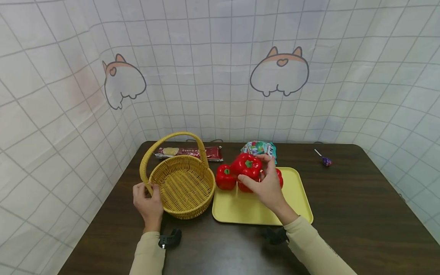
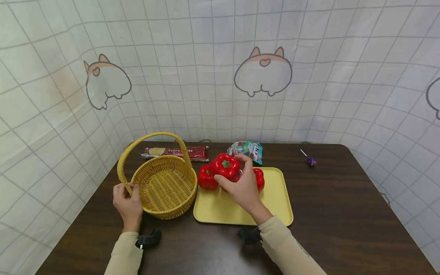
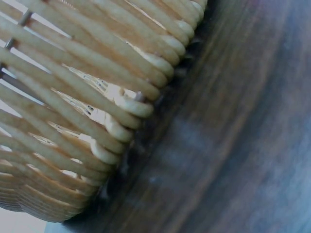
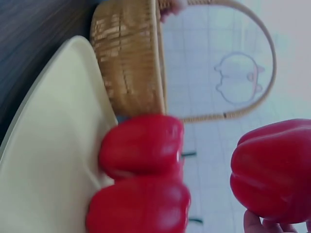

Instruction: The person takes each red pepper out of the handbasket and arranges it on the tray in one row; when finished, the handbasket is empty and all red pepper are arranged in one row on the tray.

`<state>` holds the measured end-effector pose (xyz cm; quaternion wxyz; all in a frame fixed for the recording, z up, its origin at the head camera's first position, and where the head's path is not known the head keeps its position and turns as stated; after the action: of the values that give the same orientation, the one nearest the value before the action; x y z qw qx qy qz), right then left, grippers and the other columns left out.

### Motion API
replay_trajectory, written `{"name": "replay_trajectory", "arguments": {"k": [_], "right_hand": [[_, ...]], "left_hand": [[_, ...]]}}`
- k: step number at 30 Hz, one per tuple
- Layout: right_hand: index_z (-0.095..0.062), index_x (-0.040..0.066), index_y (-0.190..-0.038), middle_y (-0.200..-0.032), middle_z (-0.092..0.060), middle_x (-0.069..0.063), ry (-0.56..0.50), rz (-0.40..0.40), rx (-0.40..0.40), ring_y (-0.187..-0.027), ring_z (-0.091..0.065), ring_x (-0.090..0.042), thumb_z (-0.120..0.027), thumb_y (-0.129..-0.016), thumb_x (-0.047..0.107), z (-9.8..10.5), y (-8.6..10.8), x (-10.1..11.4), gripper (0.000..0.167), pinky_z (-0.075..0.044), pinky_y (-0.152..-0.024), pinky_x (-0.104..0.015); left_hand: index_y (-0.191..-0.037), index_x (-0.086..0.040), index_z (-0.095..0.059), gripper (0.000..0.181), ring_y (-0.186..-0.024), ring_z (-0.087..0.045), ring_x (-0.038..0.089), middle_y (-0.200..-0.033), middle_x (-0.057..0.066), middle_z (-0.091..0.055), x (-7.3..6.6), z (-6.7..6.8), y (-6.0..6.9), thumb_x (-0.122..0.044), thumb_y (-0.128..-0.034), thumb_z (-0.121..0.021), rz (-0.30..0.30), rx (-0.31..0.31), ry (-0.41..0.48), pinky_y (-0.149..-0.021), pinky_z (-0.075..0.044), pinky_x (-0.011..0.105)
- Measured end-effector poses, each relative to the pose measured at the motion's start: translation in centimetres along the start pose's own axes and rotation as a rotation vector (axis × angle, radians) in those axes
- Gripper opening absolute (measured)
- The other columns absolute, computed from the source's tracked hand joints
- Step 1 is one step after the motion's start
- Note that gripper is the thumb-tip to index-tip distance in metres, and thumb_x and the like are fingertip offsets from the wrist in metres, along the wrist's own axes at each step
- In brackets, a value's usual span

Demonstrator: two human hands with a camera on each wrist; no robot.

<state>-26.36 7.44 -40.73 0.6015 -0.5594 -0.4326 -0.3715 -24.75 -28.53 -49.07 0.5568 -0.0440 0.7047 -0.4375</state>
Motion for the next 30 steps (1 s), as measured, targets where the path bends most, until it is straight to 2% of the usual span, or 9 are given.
{"name": "replay_trajectory", "arguments": {"k": [5,15,22,30], "right_hand": [[-0.027,0.003,-0.136,-0.133,-0.044,-0.012,0.025,-0.023,-0.065,-0.12,-0.046,-0.025,-0.073,-0.084,0.005,2.5,0.0,-0.1,0.07,-0.051,-0.086,-0.023],[-0.03,0.003,-0.142,-0.134,-0.044,-0.009,0.122,0.035,-0.185,-0.116,-0.045,-0.019,-0.062,-0.093,0.006,6.5,1.2,0.4,0.059,-0.048,-0.086,-0.016],[-0.035,0.006,-0.141,-0.13,-0.047,-0.003,0.136,0.028,-0.329,-0.112,-0.048,-0.017,-0.062,-0.093,0.006,8.5,2.4,-1.0,0.056,-0.048,-0.083,-0.014],[-0.037,0.006,-0.142,-0.129,-0.047,-0.001,0.12,0.041,-0.42,-0.11,-0.05,-0.017,-0.062,-0.092,0.006,10.0,3.4,-2.1,0.056,-0.048,-0.083,-0.013]], "left_hand": [[-0.073,0.001,-0.057,0.014,-0.076,-0.046,0.006,-0.086,-0.003,-0.049,0.1,0.1,0.0,0.006,-0.0852,-0.063,-0.006,0.003,-0.001,-0.069,-0.039,0.024],[-0.073,0.001,-0.055,0.016,-0.076,-0.045,0.006,-0.085,-0.005,-0.046,0.4,0.1,0.0,0.004,-0.0865,-0.063,-0.002,0.0,-0.021,-0.069,-0.04,0.033],[-0.074,0.001,-0.057,0.014,-0.077,-0.047,0.005,-0.086,-0.004,-0.048,0.1,0.2,0.1,0.005,-0.0857,-0.064,0.002,0.0,-0.003,-0.07,-0.039,0.02],[-0.075,0.001,-0.058,0.012,-0.078,-0.047,0.004,-0.087,-0.001,-0.049,0.3,0.0,0.0,0.007,-0.0843,-0.064,0.003,0.001,-0.011,-0.071,-0.039,0.019]]}}
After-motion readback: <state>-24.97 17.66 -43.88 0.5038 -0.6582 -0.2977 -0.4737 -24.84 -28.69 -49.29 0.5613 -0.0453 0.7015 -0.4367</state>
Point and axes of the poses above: each hand's wrist, its own y-axis away from the middle knuckle, its own z-axis out of the back of the hand, x = y × z, the point moved 4 cm from there along -y, towards the middle knuckle
